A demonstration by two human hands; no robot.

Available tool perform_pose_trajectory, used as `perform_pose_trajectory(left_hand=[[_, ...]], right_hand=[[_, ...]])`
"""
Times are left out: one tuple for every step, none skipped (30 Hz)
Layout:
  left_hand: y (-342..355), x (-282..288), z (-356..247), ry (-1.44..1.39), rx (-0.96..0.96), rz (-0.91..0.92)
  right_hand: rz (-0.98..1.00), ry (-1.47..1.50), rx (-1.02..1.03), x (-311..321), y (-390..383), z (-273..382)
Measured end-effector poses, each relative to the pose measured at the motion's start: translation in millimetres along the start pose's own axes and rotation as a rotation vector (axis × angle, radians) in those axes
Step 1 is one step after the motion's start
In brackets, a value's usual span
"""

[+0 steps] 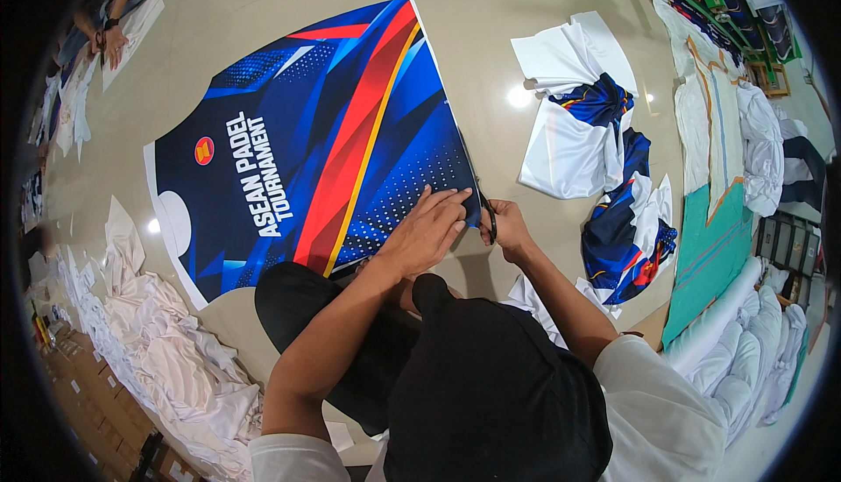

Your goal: The person sits on the floor and uses scissors to cut a large printed fabric sheet along the edges of a design. They trim the excess material around the perimeter, flip the sheet, and continue cutting to shape the garment.

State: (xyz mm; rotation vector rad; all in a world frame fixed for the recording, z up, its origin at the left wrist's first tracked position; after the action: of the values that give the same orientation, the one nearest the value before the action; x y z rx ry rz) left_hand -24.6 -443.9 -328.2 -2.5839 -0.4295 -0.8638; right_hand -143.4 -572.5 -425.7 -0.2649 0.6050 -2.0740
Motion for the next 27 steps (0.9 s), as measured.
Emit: perform_pose_trajectory(left_hand=[[0.1,0.3,-0.5,-0.004,0.002,-0.001],[0.3,0.2,-0.7,-0.008,0.004,-0.001],[0.6,0.2,-1.0,-0.012,0.005,-0.001],[1.0,-0.1,-1.4,-0.011,0.003,-0.001],[0.8,0.0,-0.8,-0.01,0.004,-0.001],[0.4,0.0,-0.3,-0.008,0.005,-0.002],[-0.1,0.1,0.3,-0.007,0.008,-0.003],[-0.2,0.5,-0.1,-0.003,0.006,-0.005],[-0.3,0.9,-0.5,0.001,0.005,-0.007],[-0.3,1.5,-0.7,-0.005,0.006,-0.009],[0.0,1.9,-0.8,-0.013,0.01,-0.01],[0.4,2.4,-0.8,-0.022,0.014,-0.011],[0.5,2.3,-0.9,-0.01,0.01,-0.004],[0.6,2.3,-0.2,0.003,0.006,0.003],[0.6,2.1,0.3,0.016,0.001,0.009],[0.6,2.1,1.0,0.02,0.003,0.013],[0.2,2.2,1.5,0.024,0.006,0.016],[-0.2,2.2,1.9,0.029,0.009,0.019],[-0.3,2.8,2.2,0.022,0.012,0.016],[-0.2,2.7,2.1,0.014,0.014,0.014],[-0.1,2.7,2.0,0.006,0.016,0.011],[-0.3,2.8,1.8,0.003,0.012,0.009],[-0.7,3.5,1.2,0.0,0.01,0.008],[-1.2,4.2,0.7,-0.003,0.008,0.007],[-1.9,5.0,0.4,-0.013,0.01,0.005],[-2.1,5.7,-0.8,-0.023,0.011,0.004],[-2.1,6.4,-1.7,-0.033,0.012,0.002]], right_hand=[[-0.009,0.01,-0.002,1.1,0.2,-1.7],[-0.018,0.021,-0.006,2.5,0.4,-3.6],[-0.015,0.022,-0.002,3.2,0.4,-5.0],[-0.013,0.022,0.001,3.9,0.0,-6.6],[-0.007,0.024,0.004,2.6,-0.3,-5.9],[0.0,0.021,0.003,1.7,-0.8,-5.3],[0.007,0.018,0.002,1.0,-1.5,-4.5],[0.011,0.015,0.006,0.5,-2.2,-3.0],[0.013,0.019,0.011,0.0,-2.7,-1.8],[0.015,0.023,0.016,-0.6,-3.1,-0.6],[0.017,0.025,0.019,-0.8,-3.4,0.7],[0.012,0.031,0.015,-0.8,-3.5,1.3],[0.007,0.037,0.01,-1.0,-3.5,1.8],[0.003,0.044,0.007,-1.2,-3.3,2.4],[0.005,0.029,0.012,-1.2,-3.2,3.4],[0.007,0.015,0.016,-1.3,-3.4,4.3],[0.009,0.001,0.021,-2.1,-3.8,6.2],[0.01,-0.002,0.017,-3.0,-4.7,7.6],[0.012,-0.006,0.013,-4.1,-6.0,9.2],[0.011,-0.011,0.009,-4.3,-7.0,10.7],[0.008,-0.005,0.004,-4.3,-7.0,10.3],[0.005,0.0,-0.001,-4.3,-6.8,9.6],[0.003,0.006,-0.007,-4.5,-6.4,8.5],[0.009,-0.002,-0.004,-4.2,-4.9,8.3],[0.015,-0.01,-0.002,-3.4,-2.2,8.4],[0.02,-0.019,0.0,-2.3,0.4,8.5],[0.019,-0.023,0.012,-1.7,3.4,7.2]])
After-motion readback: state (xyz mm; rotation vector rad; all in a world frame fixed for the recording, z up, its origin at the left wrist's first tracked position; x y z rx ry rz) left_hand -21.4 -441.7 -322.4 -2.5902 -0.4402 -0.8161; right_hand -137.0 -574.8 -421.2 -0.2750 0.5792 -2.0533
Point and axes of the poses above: each hand's wrist, its own y-axis towards the middle knuckle, its own x-axis out of the back of the hand, z = x × y, the point moved 7 cm from there along y, towards the middle knuckle, and after that the axes turned 15 degrees about x, right-handed, at the moved point
